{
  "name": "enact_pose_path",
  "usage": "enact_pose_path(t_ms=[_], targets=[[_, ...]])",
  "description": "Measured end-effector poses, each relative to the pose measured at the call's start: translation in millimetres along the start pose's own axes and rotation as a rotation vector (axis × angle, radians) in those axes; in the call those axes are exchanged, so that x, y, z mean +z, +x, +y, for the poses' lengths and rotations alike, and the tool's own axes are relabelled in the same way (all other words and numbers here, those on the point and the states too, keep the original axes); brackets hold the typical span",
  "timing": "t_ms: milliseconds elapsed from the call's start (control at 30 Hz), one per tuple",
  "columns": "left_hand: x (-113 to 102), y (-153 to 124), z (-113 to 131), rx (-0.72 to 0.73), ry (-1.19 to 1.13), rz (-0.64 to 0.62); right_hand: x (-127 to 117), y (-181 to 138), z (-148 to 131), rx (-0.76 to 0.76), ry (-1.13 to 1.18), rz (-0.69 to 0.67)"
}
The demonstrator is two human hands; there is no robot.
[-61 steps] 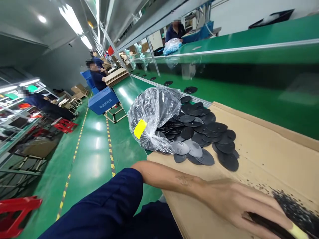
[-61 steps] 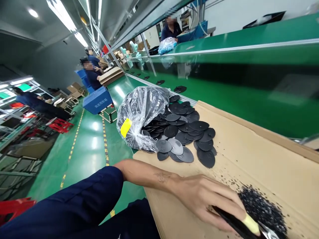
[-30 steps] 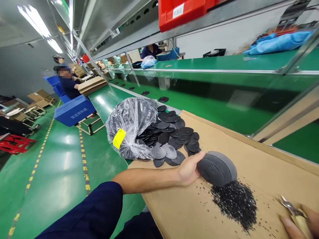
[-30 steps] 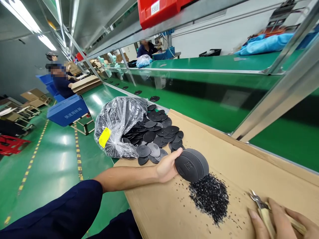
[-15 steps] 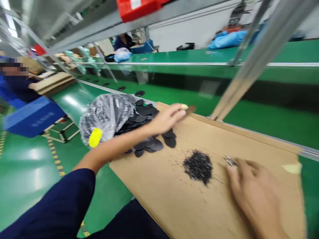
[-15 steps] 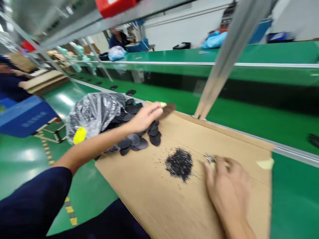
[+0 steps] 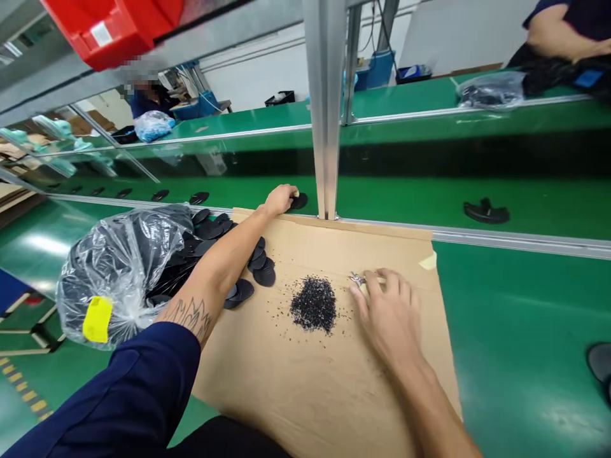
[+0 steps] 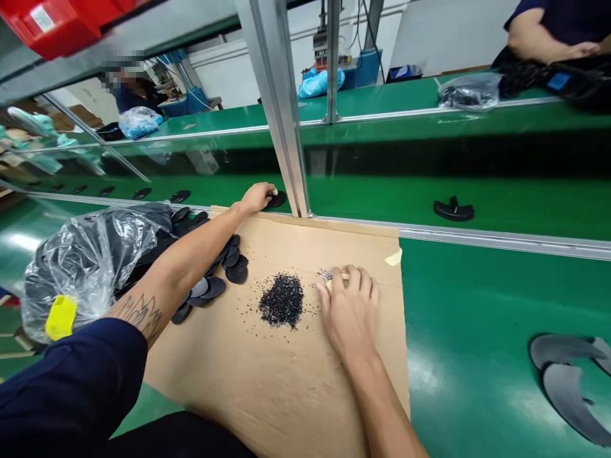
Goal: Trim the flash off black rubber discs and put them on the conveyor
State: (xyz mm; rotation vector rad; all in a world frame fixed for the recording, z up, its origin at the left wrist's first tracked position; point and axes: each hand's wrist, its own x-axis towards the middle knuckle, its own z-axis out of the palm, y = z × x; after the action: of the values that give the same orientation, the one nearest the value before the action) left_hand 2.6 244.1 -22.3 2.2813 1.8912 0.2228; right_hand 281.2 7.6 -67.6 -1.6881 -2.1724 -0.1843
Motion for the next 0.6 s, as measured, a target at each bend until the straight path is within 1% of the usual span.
enact_pose_path(t_ms=[167,233,267,333,400,433,467,500,533,600], targets=[[-6,-7,5,-0.074,-0.011,0.070,1,-1,0,0.002,0.024,0.002],[-13,-18,13,-0.059,-0.043,0.108,1,-1,0,0.020,0.052,-0.006],[-17,-28,18,-0.036,-0.066,0.124,1,-1,1,0.035,0.077,-0.021],[-25,-60,31,0.043,-0.133,0.152,-2,-2,2,0.085,0.156,-0.074],[-27,-108,39,0.149,-0.221,0.176,-8,-1,5,0.140,0.219,-0.124],[-25,-135,41,0.280,-0.304,0.219,-12,1,8,0.160,0.231,-0.142],[-21,-162,41,0.406,-0.362,0.251,-15,4,13,0.172,0.227,-0.153],[-15,-188,41,0.501,-0.388,0.266,-19,9,19,0.177,0.213,-0.163],[-6,-211,41,0.551,-0.403,0.282,-23,16,27,0.179,0.193,-0.174],[14,-244,42,0.625,-0.422,0.383,-28,35,49,0.203,0.157,-0.193]])
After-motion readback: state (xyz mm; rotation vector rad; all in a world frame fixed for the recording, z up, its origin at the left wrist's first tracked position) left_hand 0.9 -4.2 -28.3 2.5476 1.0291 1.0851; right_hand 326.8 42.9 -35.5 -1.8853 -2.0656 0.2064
